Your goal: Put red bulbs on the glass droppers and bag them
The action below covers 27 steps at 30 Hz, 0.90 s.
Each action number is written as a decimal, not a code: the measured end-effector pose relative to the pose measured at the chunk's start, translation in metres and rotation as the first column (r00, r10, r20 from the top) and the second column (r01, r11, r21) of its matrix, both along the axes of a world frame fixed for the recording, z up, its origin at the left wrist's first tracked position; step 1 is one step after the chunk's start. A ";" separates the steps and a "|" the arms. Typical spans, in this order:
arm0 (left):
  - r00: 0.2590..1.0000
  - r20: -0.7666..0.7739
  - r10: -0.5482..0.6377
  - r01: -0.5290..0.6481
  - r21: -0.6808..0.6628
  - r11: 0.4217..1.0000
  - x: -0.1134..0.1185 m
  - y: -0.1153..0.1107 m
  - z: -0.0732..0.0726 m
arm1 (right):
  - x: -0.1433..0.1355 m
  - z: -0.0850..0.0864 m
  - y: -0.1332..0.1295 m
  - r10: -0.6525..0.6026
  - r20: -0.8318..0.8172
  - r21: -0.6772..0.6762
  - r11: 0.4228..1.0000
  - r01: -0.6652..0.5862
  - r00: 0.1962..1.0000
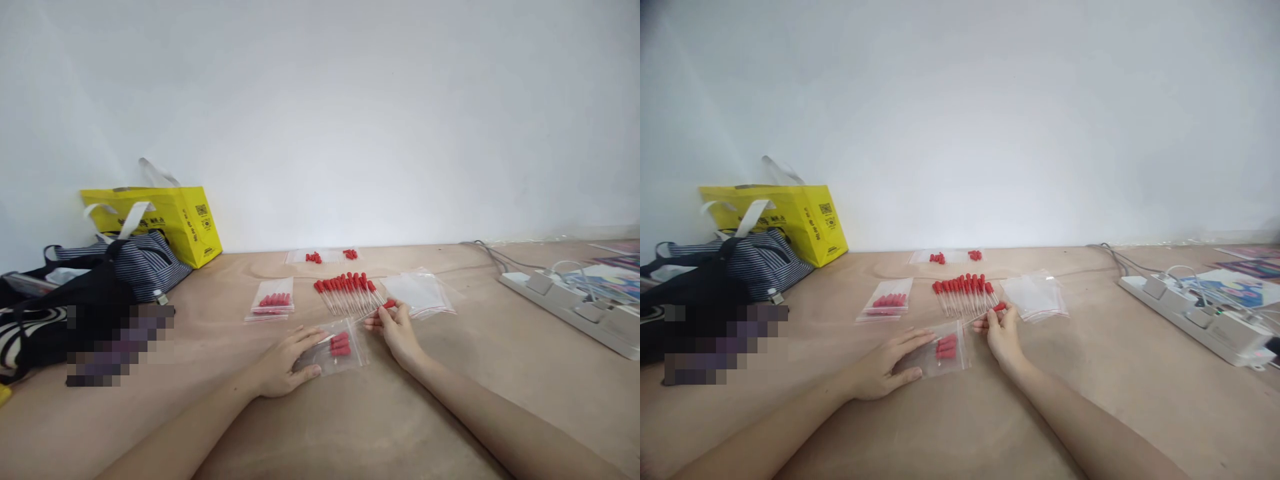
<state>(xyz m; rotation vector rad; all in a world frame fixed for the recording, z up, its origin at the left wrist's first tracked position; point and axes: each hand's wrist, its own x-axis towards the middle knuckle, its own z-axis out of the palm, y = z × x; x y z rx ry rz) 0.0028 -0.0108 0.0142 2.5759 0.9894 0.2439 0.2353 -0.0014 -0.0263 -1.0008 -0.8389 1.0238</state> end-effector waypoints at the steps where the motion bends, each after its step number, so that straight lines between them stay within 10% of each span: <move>1: 1.000 0.004 -0.002 0.002 0.005 1.000 0.000 0.000 0.000 | -0.001 0.001 -0.001 0.026 -0.023 -0.021 0.999 -0.026 0.999; 19: 0.998 0.054 -0.014 0.013 0.017 1.000 -0.001 -0.001 -0.001 | -0.006 -0.001 0.004 0.472 0.346 -0.134 0.880 -0.455 0.811; 27: 0.999 0.053 0.003 -0.004 0.016 1.000 -0.001 -0.002 -0.002 | -0.015 -0.001 0.009 0.368 0.426 -0.182 0.930 -0.320 0.826</move>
